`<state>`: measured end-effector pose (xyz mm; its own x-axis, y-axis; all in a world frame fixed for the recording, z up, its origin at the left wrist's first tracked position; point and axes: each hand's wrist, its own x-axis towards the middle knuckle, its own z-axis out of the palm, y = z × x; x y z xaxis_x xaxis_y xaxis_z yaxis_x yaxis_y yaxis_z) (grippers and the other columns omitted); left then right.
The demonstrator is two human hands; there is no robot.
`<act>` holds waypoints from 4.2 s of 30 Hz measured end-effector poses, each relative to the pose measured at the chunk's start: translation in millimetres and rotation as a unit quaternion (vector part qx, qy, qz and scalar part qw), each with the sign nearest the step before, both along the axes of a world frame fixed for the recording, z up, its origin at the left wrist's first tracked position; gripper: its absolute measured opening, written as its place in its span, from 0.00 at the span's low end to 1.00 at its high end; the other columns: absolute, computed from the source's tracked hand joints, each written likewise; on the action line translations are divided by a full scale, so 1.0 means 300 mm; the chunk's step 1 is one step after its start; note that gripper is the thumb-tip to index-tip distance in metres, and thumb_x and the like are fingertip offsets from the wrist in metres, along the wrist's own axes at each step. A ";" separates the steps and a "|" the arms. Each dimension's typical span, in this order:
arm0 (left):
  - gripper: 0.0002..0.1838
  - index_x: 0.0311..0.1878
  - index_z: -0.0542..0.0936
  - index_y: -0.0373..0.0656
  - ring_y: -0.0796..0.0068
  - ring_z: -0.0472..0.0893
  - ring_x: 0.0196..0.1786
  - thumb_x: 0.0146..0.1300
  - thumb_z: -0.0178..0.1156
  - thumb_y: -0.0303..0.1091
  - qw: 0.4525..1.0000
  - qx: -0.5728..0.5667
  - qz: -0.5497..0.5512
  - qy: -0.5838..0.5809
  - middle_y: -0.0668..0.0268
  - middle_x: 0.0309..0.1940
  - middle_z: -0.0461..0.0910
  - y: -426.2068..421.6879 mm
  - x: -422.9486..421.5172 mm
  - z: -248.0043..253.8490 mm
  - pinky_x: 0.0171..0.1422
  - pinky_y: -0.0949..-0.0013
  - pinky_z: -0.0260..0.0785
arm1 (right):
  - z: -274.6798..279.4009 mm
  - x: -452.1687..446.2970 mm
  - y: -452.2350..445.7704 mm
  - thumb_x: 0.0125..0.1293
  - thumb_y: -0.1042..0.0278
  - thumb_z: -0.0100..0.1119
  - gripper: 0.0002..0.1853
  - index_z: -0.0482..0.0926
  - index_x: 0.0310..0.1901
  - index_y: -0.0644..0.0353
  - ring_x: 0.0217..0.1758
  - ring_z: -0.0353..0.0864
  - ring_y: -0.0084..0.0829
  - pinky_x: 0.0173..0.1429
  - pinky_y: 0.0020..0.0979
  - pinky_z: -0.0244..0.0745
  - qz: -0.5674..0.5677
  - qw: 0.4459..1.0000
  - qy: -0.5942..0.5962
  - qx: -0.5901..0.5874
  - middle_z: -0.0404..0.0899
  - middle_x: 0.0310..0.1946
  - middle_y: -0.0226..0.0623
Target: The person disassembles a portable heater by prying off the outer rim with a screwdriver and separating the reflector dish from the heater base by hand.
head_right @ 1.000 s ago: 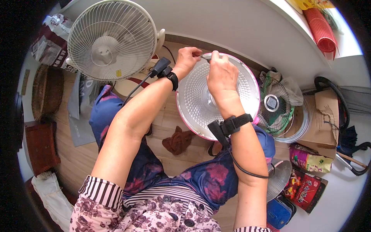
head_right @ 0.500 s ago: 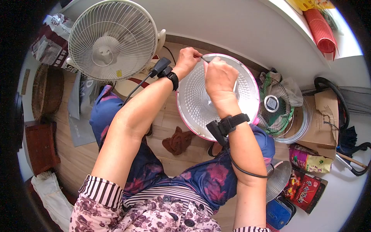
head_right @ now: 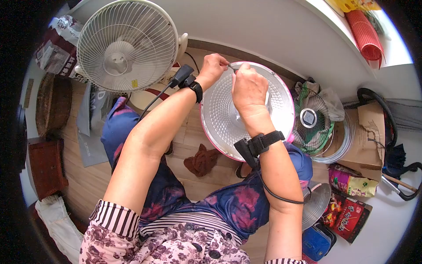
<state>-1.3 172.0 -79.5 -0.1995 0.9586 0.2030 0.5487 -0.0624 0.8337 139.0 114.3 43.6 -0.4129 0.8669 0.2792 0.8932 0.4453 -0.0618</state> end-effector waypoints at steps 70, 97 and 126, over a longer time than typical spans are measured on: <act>0.13 0.37 0.85 0.36 0.52 0.83 0.43 0.43 0.63 0.24 0.996 -0.077 -0.030 0.044 0.47 0.36 0.82 0.018 -0.014 -0.024 0.51 0.60 0.74 | -0.003 0.010 0.021 0.57 0.63 0.65 0.10 0.80 0.29 0.63 0.33 0.84 0.44 0.38 0.38 0.79 0.021 0.999 -0.008 0.029 0.81 0.26 0.46; 0.11 0.38 0.86 0.45 0.58 0.83 0.40 0.49 0.67 0.29 0.995 -0.037 0.027 0.089 0.56 0.34 0.84 -0.026 0.015 0.037 0.49 0.62 0.75 | 0.095 0.073 0.003 0.62 0.48 0.59 0.22 0.84 0.29 0.62 0.34 0.84 0.47 0.41 0.42 0.78 -0.151 0.988 -0.026 -0.025 0.83 0.27 0.48; 0.06 0.32 0.88 0.50 0.59 0.84 0.40 0.50 0.67 0.34 0.988 -0.116 0.087 0.044 0.60 0.33 0.85 0.021 0.029 0.054 0.49 0.62 0.75 | 0.040 0.142 -0.025 0.62 0.50 0.59 0.21 0.83 0.26 0.63 0.29 0.83 0.48 0.35 0.43 0.77 -0.118 0.992 0.044 -0.021 0.81 0.22 0.48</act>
<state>7.4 178.3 -63.4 -0.3577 0.9338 0.0055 0.6050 0.2273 0.7631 181.6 106.9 55.8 -0.1725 0.9483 0.2662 0.9628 0.2194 -0.1576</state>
